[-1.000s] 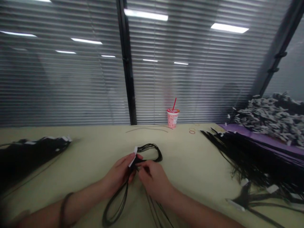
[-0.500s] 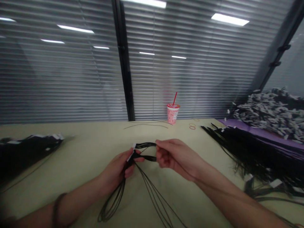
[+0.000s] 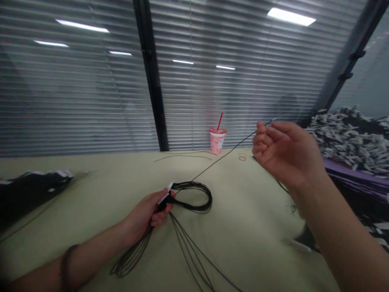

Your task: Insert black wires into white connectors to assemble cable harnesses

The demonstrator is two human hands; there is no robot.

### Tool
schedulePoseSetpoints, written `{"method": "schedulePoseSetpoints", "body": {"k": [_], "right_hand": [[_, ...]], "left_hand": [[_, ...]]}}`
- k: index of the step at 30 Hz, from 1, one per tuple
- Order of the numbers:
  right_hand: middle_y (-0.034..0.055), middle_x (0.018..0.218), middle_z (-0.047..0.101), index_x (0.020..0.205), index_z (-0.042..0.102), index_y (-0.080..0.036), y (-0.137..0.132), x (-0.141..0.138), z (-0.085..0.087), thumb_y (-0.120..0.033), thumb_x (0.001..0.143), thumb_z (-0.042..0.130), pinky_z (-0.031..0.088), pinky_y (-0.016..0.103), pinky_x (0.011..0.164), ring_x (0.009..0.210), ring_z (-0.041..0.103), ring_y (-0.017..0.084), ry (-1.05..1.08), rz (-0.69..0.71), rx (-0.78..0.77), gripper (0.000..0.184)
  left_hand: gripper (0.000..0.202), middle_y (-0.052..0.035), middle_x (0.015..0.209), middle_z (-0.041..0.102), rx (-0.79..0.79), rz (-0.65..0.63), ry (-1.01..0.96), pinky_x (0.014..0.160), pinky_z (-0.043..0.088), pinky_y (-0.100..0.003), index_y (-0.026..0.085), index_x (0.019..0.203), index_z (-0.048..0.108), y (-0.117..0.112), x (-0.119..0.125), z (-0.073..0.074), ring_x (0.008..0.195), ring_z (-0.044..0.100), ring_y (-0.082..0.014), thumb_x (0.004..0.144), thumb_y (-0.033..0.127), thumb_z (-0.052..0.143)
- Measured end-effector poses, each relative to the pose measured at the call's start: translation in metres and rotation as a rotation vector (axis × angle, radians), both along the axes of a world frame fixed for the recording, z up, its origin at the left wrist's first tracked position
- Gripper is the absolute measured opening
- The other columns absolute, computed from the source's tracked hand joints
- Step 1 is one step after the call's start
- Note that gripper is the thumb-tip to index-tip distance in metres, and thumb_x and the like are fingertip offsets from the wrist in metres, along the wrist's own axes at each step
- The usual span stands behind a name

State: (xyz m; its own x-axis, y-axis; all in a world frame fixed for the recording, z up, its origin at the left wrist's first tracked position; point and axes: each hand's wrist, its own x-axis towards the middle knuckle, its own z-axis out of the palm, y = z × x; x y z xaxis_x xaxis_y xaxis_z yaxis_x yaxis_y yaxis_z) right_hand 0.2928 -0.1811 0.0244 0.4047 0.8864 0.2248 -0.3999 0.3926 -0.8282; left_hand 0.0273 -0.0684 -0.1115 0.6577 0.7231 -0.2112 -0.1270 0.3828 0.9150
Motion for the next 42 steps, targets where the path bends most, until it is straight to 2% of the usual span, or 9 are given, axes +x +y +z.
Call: {"method": "schedulePoseSetpoints", "body": {"k": [3,7,9,13,16,18,26,35,42], "right_hand": [[-0.0030,0.054,0.043,0.069,0.060,-0.018,0.002,0.007,0.004,-0.021,0.087,0.039,0.034,0.010,0.043,0.046,0.042,-0.001,-0.001,-0.100,-0.029,0.027],[-0.0013,0.064,0.053,0.073,0.062,-0.019,0.016,-0.006,-0.011,-0.023,0.079,0.053,0.029,0.013,0.037,0.045,0.041,0.001,-0.223,-0.243,0.019,0.012],[-0.0013,0.063,0.055,0.075,0.063,-0.017,0.024,-0.027,-0.032,-0.021,0.075,0.056,0.024,0.015,0.034,0.039,0.037,0.002,-0.505,-0.273,-0.003,0.009],[-0.0004,0.055,0.055,0.070,0.064,-0.014,0.036,-0.085,-0.091,-0.024,0.076,0.052,0.030,0.017,0.042,0.046,0.042,0.006,-1.028,0.023,-0.114,0.017],[-0.0026,0.050,0.050,0.063,0.061,-0.013,0.035,-0.114,-0.127,-0.019,0.076,0.048,0.028,0.017,0.043,0.046,0.039,0.005,-1.169,0.058,-0.110,0.019],[-0.0038,0.048,0.046,0.062,0.060,-0.013,0.032,-0.120,-0.139,-0.019,0.076,0.046,0.025,0.017,0.042,0.044,0.036,0.005,-1.216,0.024,-0.120,0.021],[-0.0025,0.053,0.056,0.072,0.064,-0.017,0.033,-0.112,-0.143,-0.023,0.081,0.045,0.028,0.016,0.045,0.046,0.043,0.005,-1.207,0.079,-0.169,0.022],[0.0016,0.062,0.061,0.072,0.051,-0.015,0.035,-0.114,-0.148,-0.030,0.075,0.053,0.038,0.016,0.037,0.042,0.051,0.007,-0.759,0.177,-0.318,0.015],[0.0018,0.066,0.061,0.071,0.057,-0.014,0.034,-0.114,-0.145,-0.016,0.073,0.050,0.042,0.017,0.048,0.052,0.054,0.007,-0.893,0.112,-0.230,0.008]], "left_hand": [[0.026,0.0039,0.052,0.047,-0.002,-0.005,0.034,0.033,0.014,-0.014,0.016,0.082,0.050,0.000,0.000,0.000,0.034,0.023,-0.0010,0.081,0.041,0.042],[0.029,0.0059,0.041,0.041,0.074,-0.017,0.167,0.030,0.013,-0.014,0.016,0.073,0.050,-0.010,0.002,0.003,0.031,0.022,-0.0027,0.080,0.042,0.041],[0.031,0.0065,0.036,0.038,0.098,-0.015,0.239,0.029,0.013,-0.014,0.016,0.070,0.050,-0.018,0.003,0.006,0.030,0.022,-0.0038,0.081,0.043,0.039],[0.032,0.0061,0.033,0.038,0.079,-0.033,0.342,0.029,0.015,-0.015,0.017,0.069,0.050,-0.028,0.004,0.011,0.028,0.023,-0.0049,0.082,0.043,0.035],[0.029,0.0069,0.034,0.036,0.078,-0.013,0.334,0.030,0.013,-0.014,0.017,0.067,0.049,-0.027,0.003,0.010,0.030,0.022,-0.0039,0.080,0.041,0.039],[0.029,0.0074,0.034,0.035,0.080,-0.017,0.326,0.031,0.012,-0.014,0.017,0.068,0.050,-0.025,0.003,0.009,0.031,0.020,-0.0035,0.079,0.042,0.041],[0.032,0.0058,0.038,0.039,0.170,-0.067,0.418,0.030,0.014,-0.014,0.017,0.066,0.050,-0.028,0.005,0.015,0.030,0.023,-0.0041,0.080,0.044,0.039],[0.034,0.0044,0.039,0.043,0.198,-0.085,0.451,0.031,0.015,-0.016,0.017,0.068,0.052,-0.028,0.006,0.013,0.030,0.024,-0.0046,0.079,0.047,0.039],[0.034,0.0041,0.041,0.044,0.205,-0.072,0.429,0.031,0.015,-0.016,0.017,0.066,0.051,-0.028,0.006,0.012,0.031,0.027,-0.0048,0.078,0.047,0.041]]}}
